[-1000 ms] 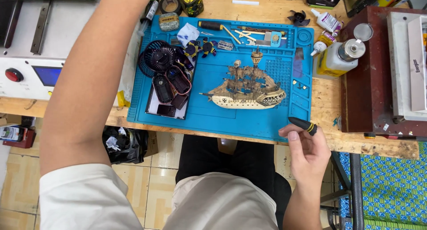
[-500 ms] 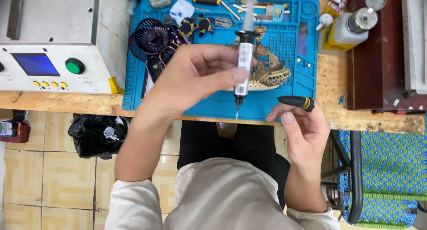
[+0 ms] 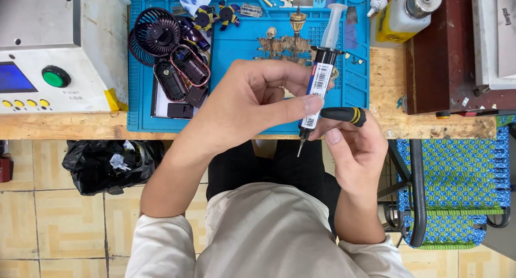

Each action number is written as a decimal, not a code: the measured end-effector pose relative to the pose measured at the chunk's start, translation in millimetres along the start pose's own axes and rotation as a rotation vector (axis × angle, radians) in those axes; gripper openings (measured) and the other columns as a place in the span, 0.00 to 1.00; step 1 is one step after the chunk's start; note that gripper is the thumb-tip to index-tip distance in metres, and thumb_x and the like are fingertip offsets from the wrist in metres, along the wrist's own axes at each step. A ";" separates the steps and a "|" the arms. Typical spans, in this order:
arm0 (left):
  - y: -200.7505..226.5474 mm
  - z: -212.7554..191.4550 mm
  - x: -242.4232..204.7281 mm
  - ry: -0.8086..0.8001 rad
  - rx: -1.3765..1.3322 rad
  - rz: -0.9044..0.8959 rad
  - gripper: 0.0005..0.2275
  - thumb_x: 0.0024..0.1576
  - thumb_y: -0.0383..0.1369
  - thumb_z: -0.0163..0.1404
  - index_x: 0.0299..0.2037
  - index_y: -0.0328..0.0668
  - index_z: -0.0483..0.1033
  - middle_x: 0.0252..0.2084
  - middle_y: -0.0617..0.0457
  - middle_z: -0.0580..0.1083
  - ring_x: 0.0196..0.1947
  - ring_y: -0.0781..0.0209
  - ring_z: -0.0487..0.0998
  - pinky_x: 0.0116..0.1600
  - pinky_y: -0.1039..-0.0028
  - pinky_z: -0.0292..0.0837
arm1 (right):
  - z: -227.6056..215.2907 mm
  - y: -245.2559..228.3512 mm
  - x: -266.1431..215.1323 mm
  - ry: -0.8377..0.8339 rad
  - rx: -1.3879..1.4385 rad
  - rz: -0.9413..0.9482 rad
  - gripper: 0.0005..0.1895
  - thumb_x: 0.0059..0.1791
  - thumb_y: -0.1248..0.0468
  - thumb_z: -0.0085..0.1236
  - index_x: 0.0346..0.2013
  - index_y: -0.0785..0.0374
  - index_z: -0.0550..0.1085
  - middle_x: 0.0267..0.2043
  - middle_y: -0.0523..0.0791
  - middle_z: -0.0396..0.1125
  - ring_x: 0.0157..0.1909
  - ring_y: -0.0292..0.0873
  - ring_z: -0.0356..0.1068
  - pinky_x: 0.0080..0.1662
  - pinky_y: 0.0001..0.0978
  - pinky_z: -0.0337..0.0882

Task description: Applying a substance to a model ship using a syringe for detailing or repair.

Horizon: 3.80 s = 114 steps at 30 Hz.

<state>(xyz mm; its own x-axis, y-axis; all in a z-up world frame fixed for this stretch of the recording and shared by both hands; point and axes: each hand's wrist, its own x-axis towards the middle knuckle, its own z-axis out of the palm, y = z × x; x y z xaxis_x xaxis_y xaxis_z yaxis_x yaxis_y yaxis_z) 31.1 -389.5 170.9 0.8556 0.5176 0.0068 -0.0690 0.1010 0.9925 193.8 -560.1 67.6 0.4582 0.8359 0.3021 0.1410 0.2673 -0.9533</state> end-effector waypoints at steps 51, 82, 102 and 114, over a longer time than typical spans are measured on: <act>-159.0 7.2 -59.3 1.076 1.167 0.217 0.38 0.63 0.54 0.77 0.76 0.48 0.73 0.61 0.56 0.87 0.61 0.52 0.74 0.69 0.64 0.63 | 1.9 9.2 70.7 0.109 -0.713 0.271 0.38 0.60 0.59 0.81 0.62 0.62 0.55 0.56 0.51 0.73 0.49 0.44 0.71 0.42 0.35 0.75; -191.2 1.7 -59.2 1.196 1.246 0.109 0.44 0.49 0.74 0.74 0.62 0.49 0.76 0.45 0.60 0.92 0.66 0.52 0.82 0.89 0.50 0.30 | 22.1 64.1 27.3 0.059 0.756 -0.337 0.51 0.62 0.21 0.40 0.78 0.53 0.85 0.24 0.27 0.42 0.28 0.31 0.39 0.35 0.27 0.53; -195.8 -3.8 -61.7 1.170 1.271 0.189 0.47 0.49 0.80 0.72 0.62 0.51 0.76 0.41 0.62 0.90 0.59 0.53 0.86 0.90 0.52 0.31 | 57.5 58.6 27.6 0.109 0.778 -0.276 0.45 0.67 0.29 0.39 0.75 0.58 0.86 0.17 0.26 0.40 0.24 0.30 0.32 0.37 0.28 0.44; -198.7 -5.9 -68.2 1.139 1.284 0.210 0.50 0.50 0.81 0.76 0.65 0.47 0.75 0.39 0.57 0.94 0.66 0.48 0.85 0.93 0.52 0.29 | 6.1 69.5 32.2 0.288 0.483 -0.393 0.38 0.66 0.28 0.38 0.69 0.46 0.85 0.26 0.21 0.36 0.27 0.23 0.32 0.40 0.17 0.41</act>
<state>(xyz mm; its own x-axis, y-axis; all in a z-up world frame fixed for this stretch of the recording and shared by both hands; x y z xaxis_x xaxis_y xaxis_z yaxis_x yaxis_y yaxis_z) -16.6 -439.8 -27.4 0.0836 0.7820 0.6176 0.7821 -0.4356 0.4456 213.0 -511.7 11.1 0.6777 0.4899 0.5484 -0.0316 0.7645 -0.6439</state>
